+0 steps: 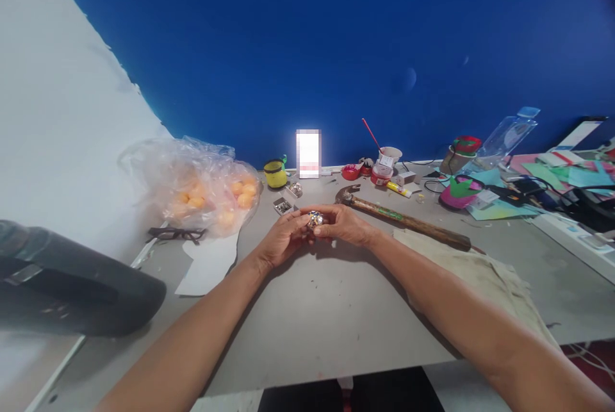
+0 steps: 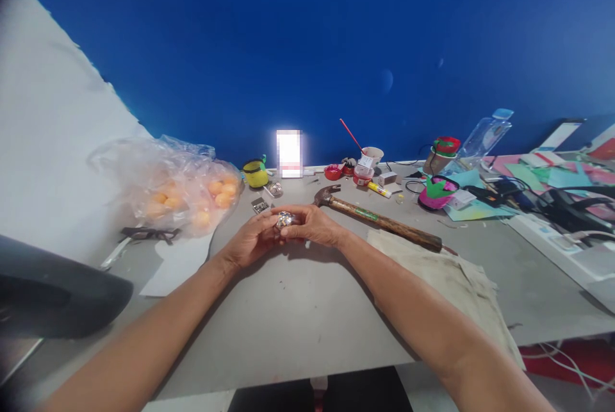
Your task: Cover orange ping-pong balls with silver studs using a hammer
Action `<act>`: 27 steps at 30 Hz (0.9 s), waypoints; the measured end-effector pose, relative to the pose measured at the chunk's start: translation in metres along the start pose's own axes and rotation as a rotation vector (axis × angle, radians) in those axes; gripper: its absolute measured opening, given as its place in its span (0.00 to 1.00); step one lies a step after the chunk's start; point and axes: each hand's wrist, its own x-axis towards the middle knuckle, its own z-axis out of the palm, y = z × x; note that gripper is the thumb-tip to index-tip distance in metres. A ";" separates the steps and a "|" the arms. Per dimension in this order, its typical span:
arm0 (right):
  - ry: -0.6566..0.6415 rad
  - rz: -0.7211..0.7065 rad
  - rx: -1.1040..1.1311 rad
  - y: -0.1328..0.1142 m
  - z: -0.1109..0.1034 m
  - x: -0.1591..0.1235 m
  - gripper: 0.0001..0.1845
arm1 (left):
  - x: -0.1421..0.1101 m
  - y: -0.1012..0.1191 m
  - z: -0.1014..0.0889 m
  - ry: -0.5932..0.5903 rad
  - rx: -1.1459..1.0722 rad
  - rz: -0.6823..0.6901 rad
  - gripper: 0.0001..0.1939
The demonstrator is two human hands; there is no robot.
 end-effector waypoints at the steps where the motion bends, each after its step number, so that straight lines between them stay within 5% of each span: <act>1: 0.001 0.000 -0.019 0.000 0.000 0.000 0.37 | 0.001 -0.001 -0.001 0.007 0.009 0.006 0.14; 18: 0.004 0.041 -0.071 0.006 0.000 0.002 0.37 | 0.005 -0.009 -0.002 0.001 0.046 0.023 0.19; 22: 0.128 -0.042 -0.342 0.008 0.008 0.003 0.33 | 0.006 -0.015 0.001 0.106 0.151 0.071 0.24; 27: 0.328 0.029 -1.012 -0.007 -0.008 0.001 0.27 | 0.010 -0.014 -0.005 0.338 0.379 0.167 0.26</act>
